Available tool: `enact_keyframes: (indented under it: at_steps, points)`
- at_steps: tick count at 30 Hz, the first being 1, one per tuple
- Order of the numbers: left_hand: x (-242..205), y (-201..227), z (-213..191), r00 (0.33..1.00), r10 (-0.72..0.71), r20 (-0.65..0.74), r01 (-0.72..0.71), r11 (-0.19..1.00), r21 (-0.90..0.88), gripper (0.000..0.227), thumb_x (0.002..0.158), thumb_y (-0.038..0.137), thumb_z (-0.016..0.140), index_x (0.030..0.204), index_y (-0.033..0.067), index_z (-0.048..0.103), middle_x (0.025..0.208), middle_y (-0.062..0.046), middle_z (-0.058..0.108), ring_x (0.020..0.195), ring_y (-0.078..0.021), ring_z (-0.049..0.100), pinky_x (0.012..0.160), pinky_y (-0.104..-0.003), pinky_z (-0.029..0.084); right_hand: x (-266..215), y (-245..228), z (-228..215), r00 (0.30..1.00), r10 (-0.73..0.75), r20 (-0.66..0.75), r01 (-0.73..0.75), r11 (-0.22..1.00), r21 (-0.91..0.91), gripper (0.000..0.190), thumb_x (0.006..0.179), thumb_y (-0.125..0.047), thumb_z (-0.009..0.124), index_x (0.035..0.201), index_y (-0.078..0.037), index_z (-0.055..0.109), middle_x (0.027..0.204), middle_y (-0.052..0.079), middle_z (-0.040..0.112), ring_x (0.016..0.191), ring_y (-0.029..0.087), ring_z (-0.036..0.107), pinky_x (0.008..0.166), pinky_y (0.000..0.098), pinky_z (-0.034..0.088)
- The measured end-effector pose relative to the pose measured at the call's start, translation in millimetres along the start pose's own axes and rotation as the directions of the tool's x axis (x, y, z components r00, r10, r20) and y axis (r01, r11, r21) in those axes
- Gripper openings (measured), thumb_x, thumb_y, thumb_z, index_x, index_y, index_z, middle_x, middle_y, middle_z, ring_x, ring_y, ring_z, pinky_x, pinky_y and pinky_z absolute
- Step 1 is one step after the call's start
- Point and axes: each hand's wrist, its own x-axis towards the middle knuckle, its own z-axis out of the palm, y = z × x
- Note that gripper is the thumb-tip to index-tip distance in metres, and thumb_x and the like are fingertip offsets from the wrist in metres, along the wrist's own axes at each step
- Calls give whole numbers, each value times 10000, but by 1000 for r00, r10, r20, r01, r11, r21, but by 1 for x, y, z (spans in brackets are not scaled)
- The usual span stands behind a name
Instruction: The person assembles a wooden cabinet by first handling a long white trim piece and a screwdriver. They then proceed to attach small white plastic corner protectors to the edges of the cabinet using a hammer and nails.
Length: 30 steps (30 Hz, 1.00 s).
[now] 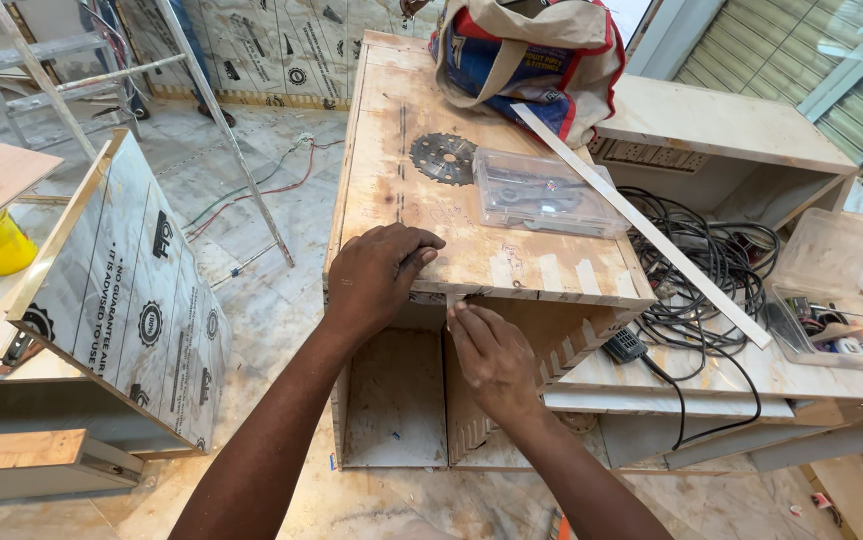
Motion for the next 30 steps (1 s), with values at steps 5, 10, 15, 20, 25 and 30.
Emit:
enact_keyframes:
  at_steps: [5,10,15,20,25,30]
  points:
    - [-2,6,-4,996,-75,49,80,992,-103,152,955,170,672,1076,176,764,912,-31,723,847,-244,711,717,-395,532,2,1,24,994,10,-113,-7,1000,28,246,874,20,720,1118,38,746,1118,118,716,1012,256,717,803,358,598]
    - [-9,18,-6,998,42,-42,-49,986,-162,134,990,150,659,1083,104,744,932,-84,700,823,-260,693,714,-386,533,-1,-8,12,989,88,-117,-74,990,124,221,871,21,711,1089,25,744,1116,114,719,979,252,729,800,361,603]
    - [-54,27,0,997,26,-69,-41,973,-229,163,1014,171,648,1090,61,742,935,-92,709,831,-225,690,738,-362,542,-6,-20,-6,968,211,-139,-172,953,249,204,882,14,730,1085,-4,741,1076,89,715,963,248,733,798,358,617]
    - [-102,-3,48,851,-520,73,468,688,-554,314,950,329,656,1125,77,724,995,-22,738,867,-150,693,755,-318,569,1,-16,19,967,219,-133,-177,947,268,227,882,71,700,1100,12,723,1083,121,715,963,261,734,808,358,627]
    - [-111,-45,110,778,-515,360,575,350,-740,444,957,471,612,1104,65,717,1006,-45,734,911,-124,684,827,-323,532,-25,-20,33,946,277,-169,-217,927,306,233,872,56,675,1096,3,712,1092,138,708,974,298,727,804,381,625]
    - [-127,-89,183,735,-518,437,611,226,-759,363,991,347,662,1036,0,758,898,-65,710,780,-138,625,725,-340,514,-105,-39,91,930,367,19,-350,869,351,145,884,-15,688,1026,-8,710,1001,119,728,901,266,728,759,374,611]
